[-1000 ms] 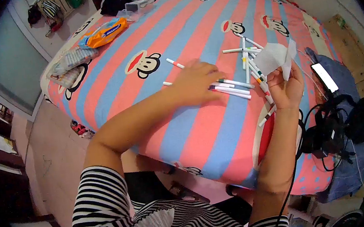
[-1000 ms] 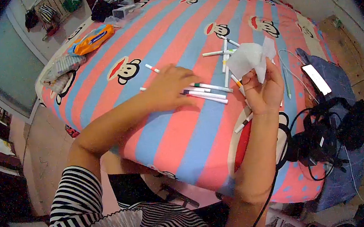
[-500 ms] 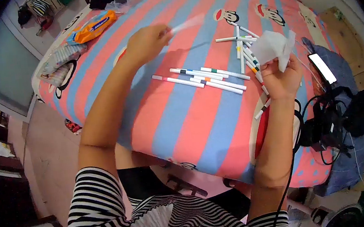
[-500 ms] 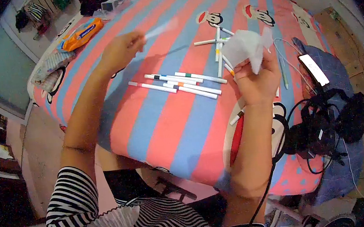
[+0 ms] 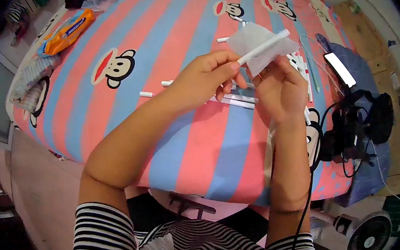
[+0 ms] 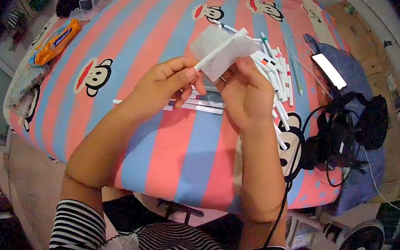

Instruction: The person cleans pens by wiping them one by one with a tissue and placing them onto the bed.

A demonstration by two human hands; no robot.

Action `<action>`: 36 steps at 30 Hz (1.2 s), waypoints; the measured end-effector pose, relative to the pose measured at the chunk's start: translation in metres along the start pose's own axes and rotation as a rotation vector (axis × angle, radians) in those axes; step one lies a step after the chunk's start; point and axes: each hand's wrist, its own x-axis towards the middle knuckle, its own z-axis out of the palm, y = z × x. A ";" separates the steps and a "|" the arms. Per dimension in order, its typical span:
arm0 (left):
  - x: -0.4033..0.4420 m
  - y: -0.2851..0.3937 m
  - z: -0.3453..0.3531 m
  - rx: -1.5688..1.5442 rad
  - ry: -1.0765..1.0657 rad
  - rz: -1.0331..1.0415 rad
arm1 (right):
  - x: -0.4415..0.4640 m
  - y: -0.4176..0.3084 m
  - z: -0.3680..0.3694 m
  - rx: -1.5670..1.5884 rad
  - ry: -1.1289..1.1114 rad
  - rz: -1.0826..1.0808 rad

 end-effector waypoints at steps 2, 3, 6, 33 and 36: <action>0.000 -0.002 0.000 -0.029 -0.009 -0.021 | 0.000 0.004 0.002 -0.103 -0.036 -0.007; 0.000 -0.002 0.000 0.012 -0.019 -0.026 | 0.000 0.006 0.003 -0.180 -0.043 -0.022; -0.001 -0.002 0.000 0.044 -0.061 -0.068 | -0.002 0.011 0.009 -0.345 -0.005 -0.037; 0.000 -0.013 0.000 -0.146 -0.088 -0.144 | 0.001 0.013 0.014 -0.420 0.157 -0.143; 0.001 -0.011 -0.004 -0.132 -0.147 -0.152 | 0.008 -0.010 -0.005 -0.315 0.174 -0.182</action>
